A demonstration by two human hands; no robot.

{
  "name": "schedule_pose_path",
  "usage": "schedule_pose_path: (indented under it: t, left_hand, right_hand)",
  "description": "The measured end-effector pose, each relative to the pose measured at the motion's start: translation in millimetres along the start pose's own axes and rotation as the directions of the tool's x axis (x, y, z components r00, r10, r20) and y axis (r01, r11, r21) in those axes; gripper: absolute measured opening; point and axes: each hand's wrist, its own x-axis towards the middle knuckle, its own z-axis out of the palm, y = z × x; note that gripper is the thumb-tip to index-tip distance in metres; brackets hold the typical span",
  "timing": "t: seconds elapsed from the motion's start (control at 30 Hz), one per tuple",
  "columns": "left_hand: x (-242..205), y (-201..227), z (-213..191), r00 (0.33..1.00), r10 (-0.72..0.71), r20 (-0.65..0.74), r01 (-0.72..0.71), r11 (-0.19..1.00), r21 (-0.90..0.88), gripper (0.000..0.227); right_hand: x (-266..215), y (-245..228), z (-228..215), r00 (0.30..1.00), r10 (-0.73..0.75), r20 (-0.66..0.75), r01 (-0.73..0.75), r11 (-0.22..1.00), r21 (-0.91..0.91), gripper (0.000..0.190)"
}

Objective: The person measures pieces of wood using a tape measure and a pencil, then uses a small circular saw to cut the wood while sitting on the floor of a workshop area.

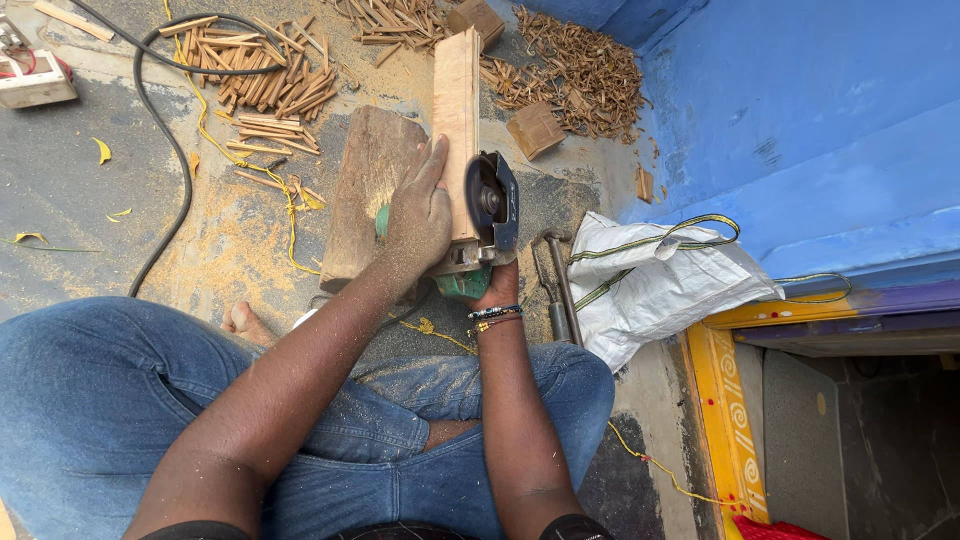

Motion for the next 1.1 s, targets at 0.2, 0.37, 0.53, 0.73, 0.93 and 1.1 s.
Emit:
schedule_pose_path:
  t: [0.2, 0.37, 0.53, 0.73, 0.93, 1.1]
  left_hand:
    - [-3, 2, -3, 1.0, 0.015, 0.003, -0.015, 1.0, -0.002, 0.064]
    - [-6, 7, -5, 0.999, 0.043, 0.011, -0.043, 0.999, 0.019, 0.063]
    - [-10, 14, -6, 1.0, -0.007, 0.026, 0.006, 1.0, 0.026, 0.061]
    - [-13, 13, -5, 1.0, 0.024, 0.02, -0.025, 0.999, 0.04, 0.061]
    - [-17, 11, -5, 0.996, 0.085, 0.027, -0.085, 0.996, 0.015, 0.064]
    - [-21, 14, -8, 0.997, 0.073, 0.039, -0.073, 0.997, -0.006, 0.063]
  right_hand:
    - [1, 0, -2, 0.999, -0.019, -0.027, 0.018, 0.999, -0.026, 0.07]
    - [1, 1, -1, 0.999, -0.044, -0.016, 0.044, 0.998, -0.05, 0.069]
    - [0, 2, 2, 0.999, -0.038, -0.028, 0.038, 0.999, -0.017, 0.071]
    - [-1, 0, 1, 1.0, 0.015, 0.017, -0.015, 1.0, 0.021, 0.074]
    - [1, 0, 1, 1.0, 0.001, 0.031, -0.002, 1.0, 0.022, 0.074]
    - [-1, 1, 8, 0.999, -0.011, 0.031, 0.011, 1.0, 0.024, 0.073]
